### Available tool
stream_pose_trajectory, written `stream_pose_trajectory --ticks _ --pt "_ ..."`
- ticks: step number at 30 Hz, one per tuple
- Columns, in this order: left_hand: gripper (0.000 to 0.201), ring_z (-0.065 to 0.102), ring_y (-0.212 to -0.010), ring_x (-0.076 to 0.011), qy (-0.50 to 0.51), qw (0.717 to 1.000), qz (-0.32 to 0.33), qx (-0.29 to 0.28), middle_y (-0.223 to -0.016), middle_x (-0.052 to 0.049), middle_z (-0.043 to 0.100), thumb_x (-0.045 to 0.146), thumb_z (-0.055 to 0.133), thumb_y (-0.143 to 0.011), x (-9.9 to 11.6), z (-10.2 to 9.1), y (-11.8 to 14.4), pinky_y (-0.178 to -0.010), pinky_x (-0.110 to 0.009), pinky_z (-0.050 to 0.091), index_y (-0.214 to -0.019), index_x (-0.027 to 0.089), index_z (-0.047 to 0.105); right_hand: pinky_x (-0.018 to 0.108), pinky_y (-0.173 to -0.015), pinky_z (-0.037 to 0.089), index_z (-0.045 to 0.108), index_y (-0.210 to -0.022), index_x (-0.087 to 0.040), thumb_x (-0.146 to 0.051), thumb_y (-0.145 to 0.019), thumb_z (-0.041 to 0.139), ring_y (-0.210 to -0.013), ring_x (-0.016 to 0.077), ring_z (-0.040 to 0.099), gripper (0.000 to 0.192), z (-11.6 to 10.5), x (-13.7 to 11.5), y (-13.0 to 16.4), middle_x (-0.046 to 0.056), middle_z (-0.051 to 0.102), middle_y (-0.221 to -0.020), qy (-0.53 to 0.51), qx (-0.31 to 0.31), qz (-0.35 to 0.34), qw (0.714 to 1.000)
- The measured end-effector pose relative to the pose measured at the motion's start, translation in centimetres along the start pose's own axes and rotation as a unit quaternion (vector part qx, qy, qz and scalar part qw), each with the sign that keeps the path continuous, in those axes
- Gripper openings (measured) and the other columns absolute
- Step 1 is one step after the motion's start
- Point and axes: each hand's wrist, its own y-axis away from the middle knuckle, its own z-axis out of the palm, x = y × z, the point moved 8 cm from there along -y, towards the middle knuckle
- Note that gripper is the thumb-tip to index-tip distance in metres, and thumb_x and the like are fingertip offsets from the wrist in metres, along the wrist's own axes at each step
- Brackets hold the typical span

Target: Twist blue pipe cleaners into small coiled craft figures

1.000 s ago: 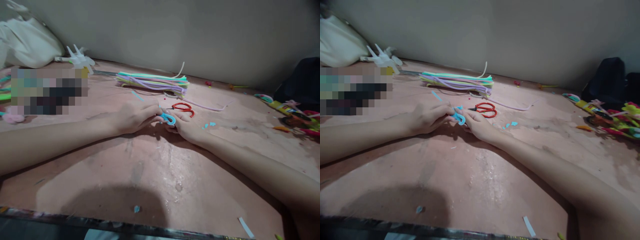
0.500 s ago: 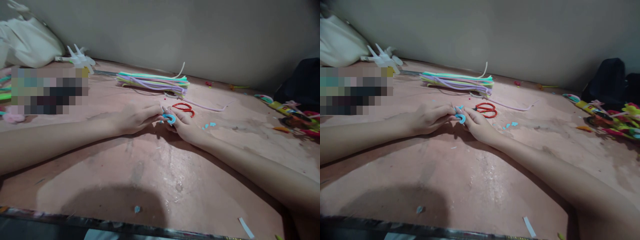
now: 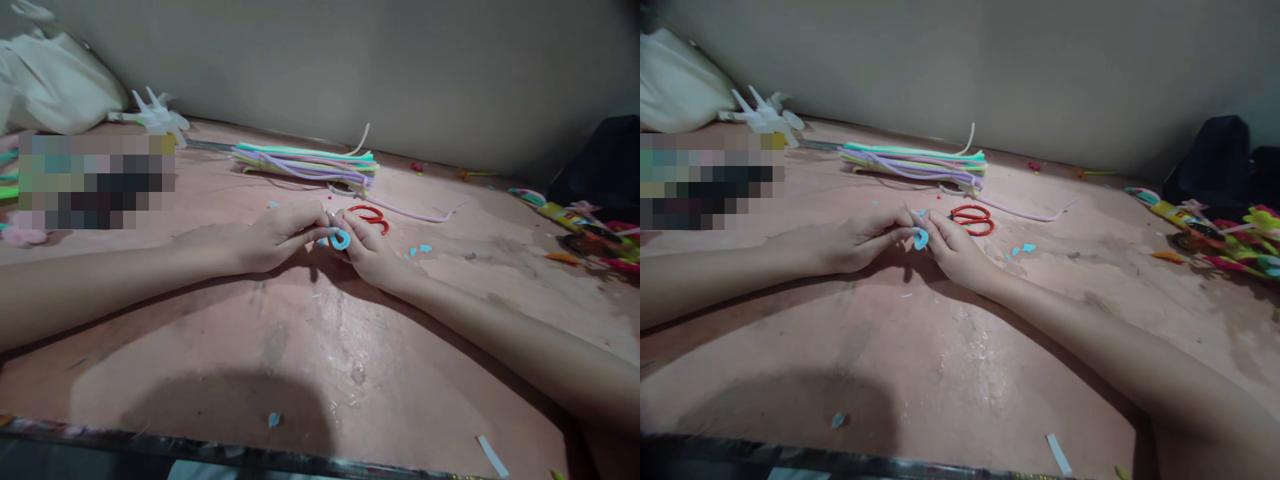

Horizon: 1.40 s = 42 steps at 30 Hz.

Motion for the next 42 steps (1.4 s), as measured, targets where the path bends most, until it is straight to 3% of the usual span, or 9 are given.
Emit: stream_pose_trajectory --ticks 6,12,16,18,20,23,27,34,42 --pt "0.045 0.063 -0.086 -0.0226 -0.094 0.995 0.024 -0.005 -0.088 -0.006 0.07 0.051 0.036 -0.116 0.6 -0.1 0.0 -0.085 -0.038 0.052 -0.086 0.024 0.057 0.032 -0.069 0.038 0.044 -0.081 -0.025 -0.074 -0.109 0.044 -0.07 0.0159 0.041 0.056 -0.1 0.1 0.3 -0.002 0.045 -0.075 0.011 0.007 0.01 1.0" --pt "0.07 0.059 -0.097 -0.0279 -0.151 0.986 -0.008 0.066 -0.103 -0.012 0.07 0.074 0.019 -0.111 -0.9 -2.1 -0.5 -0.097 -0.047 0.048 -0.096 0.022 0.063 0.032 -0.07 0.038 0.045 -0.082 -0.025 -0.065 -0.112 0.047 -0.071 0.0163 0.043 0.05 -0.1 -0.3 0.3 -0.002 0.048 -0.075 0.019 -0.01 0.004 1.0" --pt "0.066 0.063 -0.091 -0.0233 -0.032 0.994 0.031 -0.103 -0.093 -0.008 0.074 0.069 0.025 -0.114 -0.5 0.1 -0.7 -0.096 -0.04 0.05 -0.095 0.022 0.068 0.03 -0.069 0.04 0.047 -0.079 -0.025 -0.064 -0.11 0.052 -0.07 0.0155 0.043 0.05 -0.2 0.2 -0.1 -0.002 0.048 -0.074 0.001 0.0 -0.003 1.0" --pt "0.054 0.066 -0.093 -0.0218 0.018 0.988 0.044 -0.147 -0.098 -0.008 0.076 0.059 0.035 -0.115 0.2 0.8 -0.5 -0.094 -0.036 0.053 -0.095 0.022 0.069 0.029 -0.066 0.041 0.046 -0.077 -0.024 -0.066 -0.106 0.055 -0.069 0.0152 0.043 0.052 -0.5 0.8 -0.3 -0.002 0.047 -0.073 -0.019 0.021 0.018 0.999" --pt "0.04 0.069 -0.095 -0.0208 0.031 0.99 0.026 -0.133 -0.103 -0.008 0.078 0.048 0.043 -0.114 0.3 0.8 -0.4 -0.09 -0.033 0.055 -0.1 0.021 0.07 0.028 -0.06 0.039 0.046 -0.076 -0.024 -0.067 -0.103 0.058 -0.066 0.0147 0.041 0.052 -0.5 1.7 -0.4 -0.002 0.046 -0.071 -0.066 0.038 0.063 0.995" --pt "0.03 0.067 -0.084 -0.0181 0.003 0.998 -0.022 -0.054 -0.09 -0.004 0.075 0.035 0.049 -0.111 -0.2 0.0 -0.4 -0.081 -0.03 0.054 -0.093 0.02 0.068 0.028 -0.055 0.04 0.045 -0.079 -0.025 -0.069 -0.101 0.058 -0.062 0.0145 0.042 0.05 -0.2 2.7 -0.4 -0.002 0.047 -0.072 -0.185 0.044 0.13 0.973" --pt "0.029 0.062 -0.072 -0.0168 -0.031 0.997 -0.072 0.014 -0.074 0.0 0.067 0.028 0.05 -0.106 -0.3 -0.9 -0.3 -0.071 -0.029 0.05 -0.08 0.022 0.059 0.028 -0.056 0.046 0.047 -0.096 -0.026 -0.055 -0.095 0.066 -0.064 0.0149 0.052 0.035 0.3 2.5 -0.5 -0.002 0.056 -0.082 -0.296 0.035 0.144 0.944" --pt "0.021 0.062 -0.07 -0.0165 -0.115 0.991 -0.067 -0.012 -0.073 0.0 0.064 0.023 0.051 -0.102 0.9 -0.4 0.0 -0.068 -0.027 0.047 -0.084 0.02 0.061 0.027 -0.055 0.043 0.048 -0.102 -0.027 -0.05 -0.097 0.078 -0.058 0.0108 0.053 0.038 0.4 0.6 0.1 -0.006 0.058 -0.079 -0.156 0.033 0.077 0.984" --pt "0.025 0.069 -0.082 -0.0188 -0.136 0.989 -0.044 -0.026 -0.089 -0.004 0.075 0.024 0.044 -0.108 1.0 0.1 0.2 -0.079 -0.029 0.053 -0.104 0.018 0.067 0.026 -0.064 0.05 0.06 -0.106 -0.025 -0.049 -0.1 0.077 -0.074 0.0123 0.061 0.031 -0.9 0.8 -0.6 -0.001 0.067 -0.092 -0.139 0.069 0.025 0.988"
